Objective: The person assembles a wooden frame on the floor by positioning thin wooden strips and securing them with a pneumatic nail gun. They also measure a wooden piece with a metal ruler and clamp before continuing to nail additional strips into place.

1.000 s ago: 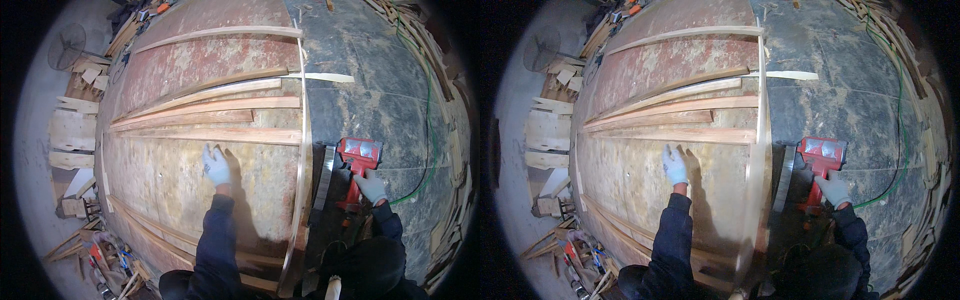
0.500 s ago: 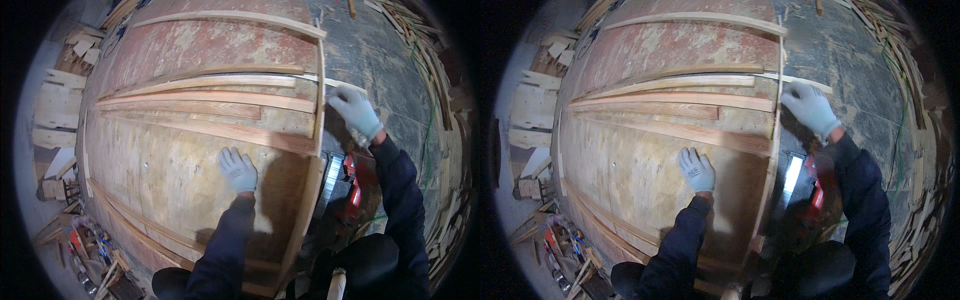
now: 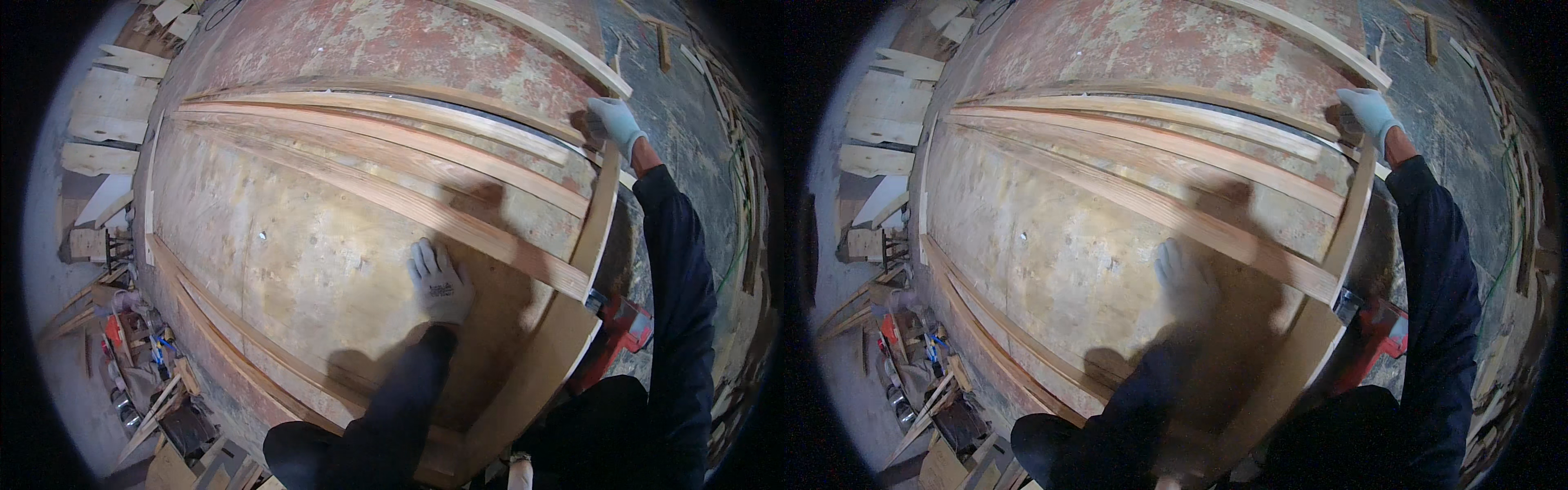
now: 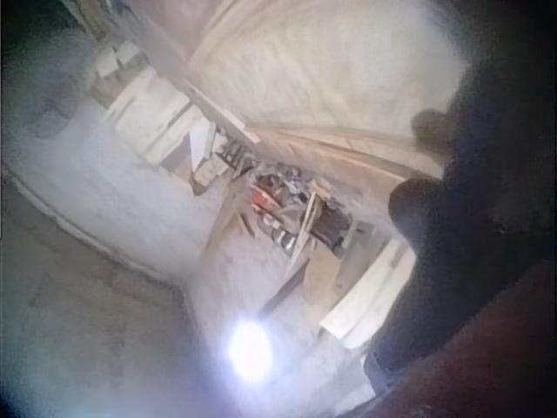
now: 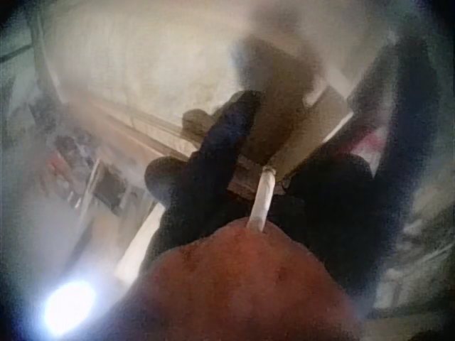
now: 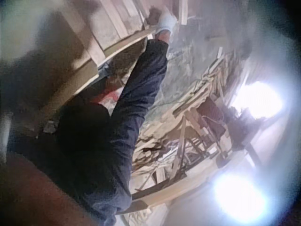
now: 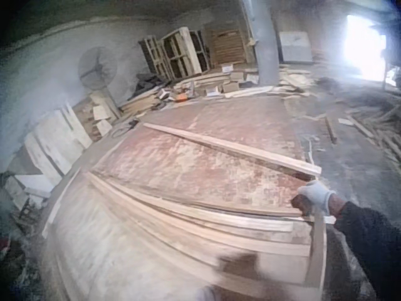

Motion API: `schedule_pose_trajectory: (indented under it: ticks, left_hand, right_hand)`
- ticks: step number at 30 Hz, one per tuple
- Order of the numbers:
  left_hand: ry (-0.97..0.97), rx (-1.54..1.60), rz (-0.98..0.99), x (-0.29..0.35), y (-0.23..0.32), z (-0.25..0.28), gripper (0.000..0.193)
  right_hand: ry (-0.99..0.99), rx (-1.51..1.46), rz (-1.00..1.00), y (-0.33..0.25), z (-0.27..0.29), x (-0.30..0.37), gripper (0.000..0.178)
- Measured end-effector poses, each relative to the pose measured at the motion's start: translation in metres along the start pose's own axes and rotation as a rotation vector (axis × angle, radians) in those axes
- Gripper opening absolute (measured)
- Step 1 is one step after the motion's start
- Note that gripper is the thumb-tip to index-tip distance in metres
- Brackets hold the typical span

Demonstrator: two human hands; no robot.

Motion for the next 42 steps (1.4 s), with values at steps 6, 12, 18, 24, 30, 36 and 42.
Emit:
schedule_pose_trajectory:
  ticks: [6, 12, 18, 24, 30, 36, 42]
  left_hand:
    - [0.047, 0.058, -0.033, -0.006, -0.002, 0.009, 0.060]
    - [-0.017, 0.114, -0.008, -0.005, -0.006, 0.010, 0.066]
    - [-0.067, 0.153, 0.026, 0.001, -0.011, -0.001, 0.069]
    - [-0.006, 0.169, 0.053, 0.003, -0.012, -0.009, 0.066]
    - [-0.012, 0.187, 0.034, 0.000, -0.014, -0.004, 0.065]
    - [-0.043, 0.177, 0.027, -0.001, -0.012, 0.004, 0.065]
    - [0.021, 0.163, 0.010, -0.004, -0.012, 0.010, 0.063]
  right_hand:
    - [0.121, 0.112, 0.027, 0.004, 0.005, -0.058, 0.035]
    - [0.278, 0.595, 0.243, -0.011, 0.031, -0.130, 0.059]
    - [0.704, 1.055, 0.625, -0.040, -0.049, -0.081, 0.051]
    - [0.395, 0.978, 0.844, -0.009, -0.161, -0.007, 0.036]
    - [0.214, 1.050, 0.617, -0.008, -0.166, -0.005, 0.039]
    - [0.148, 0.857, 0.474, -0.017, -0.147, -0.038, 0.052]
    - [-0.008, 0.701, 0.324, -0.015, -0.157, -0.013, 0.060]
Point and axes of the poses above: each hand's wrist, its own x-axis away from the middle knuckle, its own z-axis out of the back of the hand, y = z × x, the point moved 3 cm from there along -x, towards the middle knuckle, and after that the axes turned 7 degrees about -z, right-handed, at the moved point
